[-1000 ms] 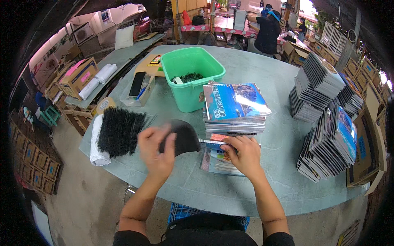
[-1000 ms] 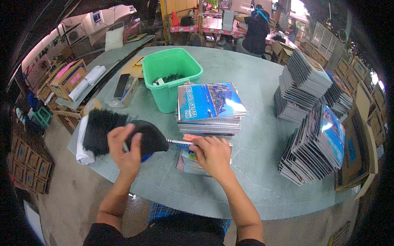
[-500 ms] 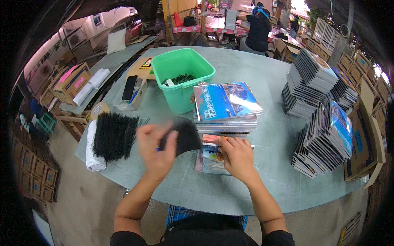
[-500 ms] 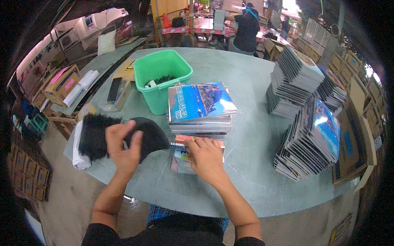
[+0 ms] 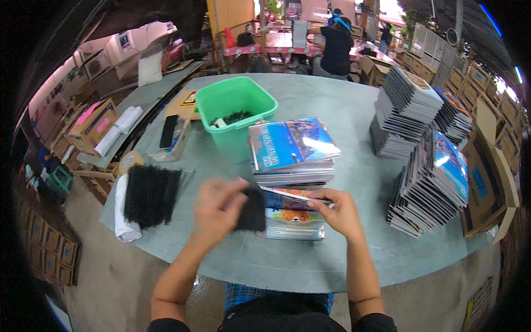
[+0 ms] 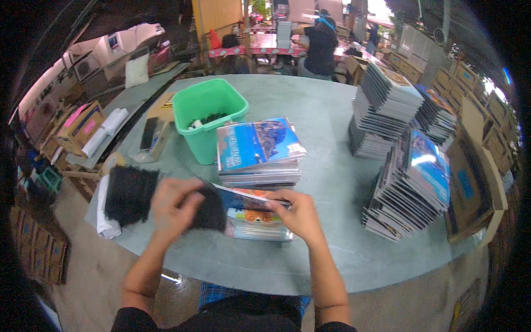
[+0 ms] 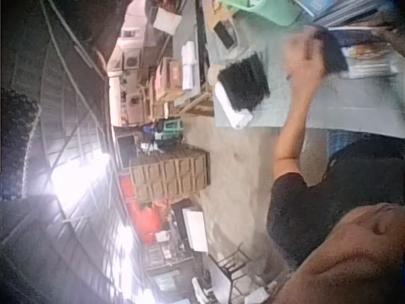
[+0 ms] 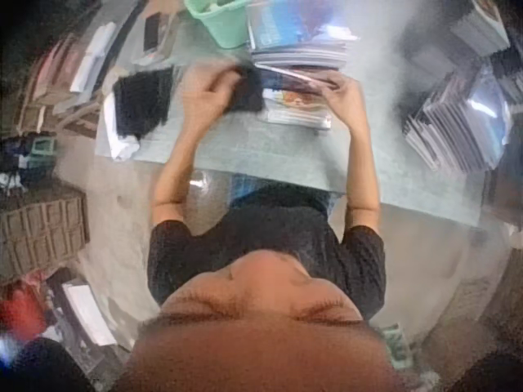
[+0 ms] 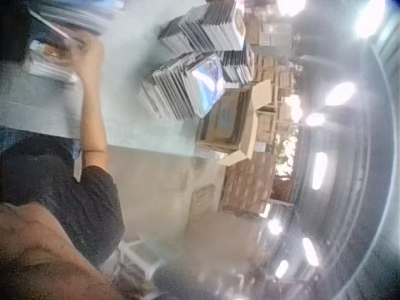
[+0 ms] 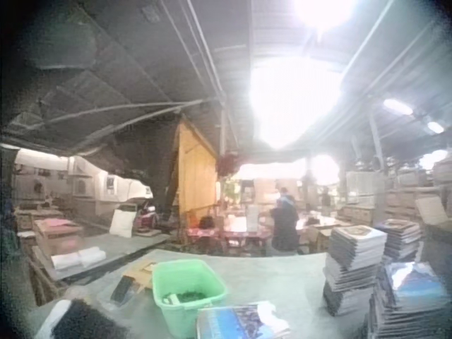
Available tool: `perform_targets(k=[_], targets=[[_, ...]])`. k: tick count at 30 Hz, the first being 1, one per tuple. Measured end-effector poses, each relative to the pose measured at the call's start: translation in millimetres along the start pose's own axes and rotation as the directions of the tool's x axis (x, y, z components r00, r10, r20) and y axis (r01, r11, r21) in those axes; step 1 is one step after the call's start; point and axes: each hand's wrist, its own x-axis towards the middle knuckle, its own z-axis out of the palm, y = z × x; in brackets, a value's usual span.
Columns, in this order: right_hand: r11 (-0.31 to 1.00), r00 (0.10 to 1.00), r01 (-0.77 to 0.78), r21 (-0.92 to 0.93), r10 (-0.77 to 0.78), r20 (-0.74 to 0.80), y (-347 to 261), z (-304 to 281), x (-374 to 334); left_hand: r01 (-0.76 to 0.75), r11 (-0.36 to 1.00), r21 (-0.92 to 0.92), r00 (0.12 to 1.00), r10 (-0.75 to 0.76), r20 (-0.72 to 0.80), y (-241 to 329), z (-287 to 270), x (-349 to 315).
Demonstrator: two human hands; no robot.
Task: The person binds spiral booklets by hand-threading a plastic coil through the pre-punched holes of a stack of booklets, trimming the coil ends using pliers, and wiping the bound edge with a black cloth.
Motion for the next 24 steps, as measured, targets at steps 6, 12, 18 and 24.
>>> perform_targets(k=[6,12,18,24], targets=[[0.891,0.971,0.016,0.454,0.095,-0.221,28,38,2,0.136,0.984,-0.114,0.97,-0.109,0.219,-17,20,-9],[0.837,0.963,0.065,0.544,0.091,-0.255,39,43,2,0.096,0.987,-0.127,0.913,-0.037,0.406,1,36,-3],[0.844,0.953,0.077,0.53,0.093,-0.287,40,47,-1,0.224,0.937,-0.267,0.973,-0.23,0.01,-1,29,14],[0.836,0.962,-0.02,0.548,0.166,-0.218,40,38,-1,0.271,0.917,-0.293,0.956,-0.291,-0.027,13,29,21]])
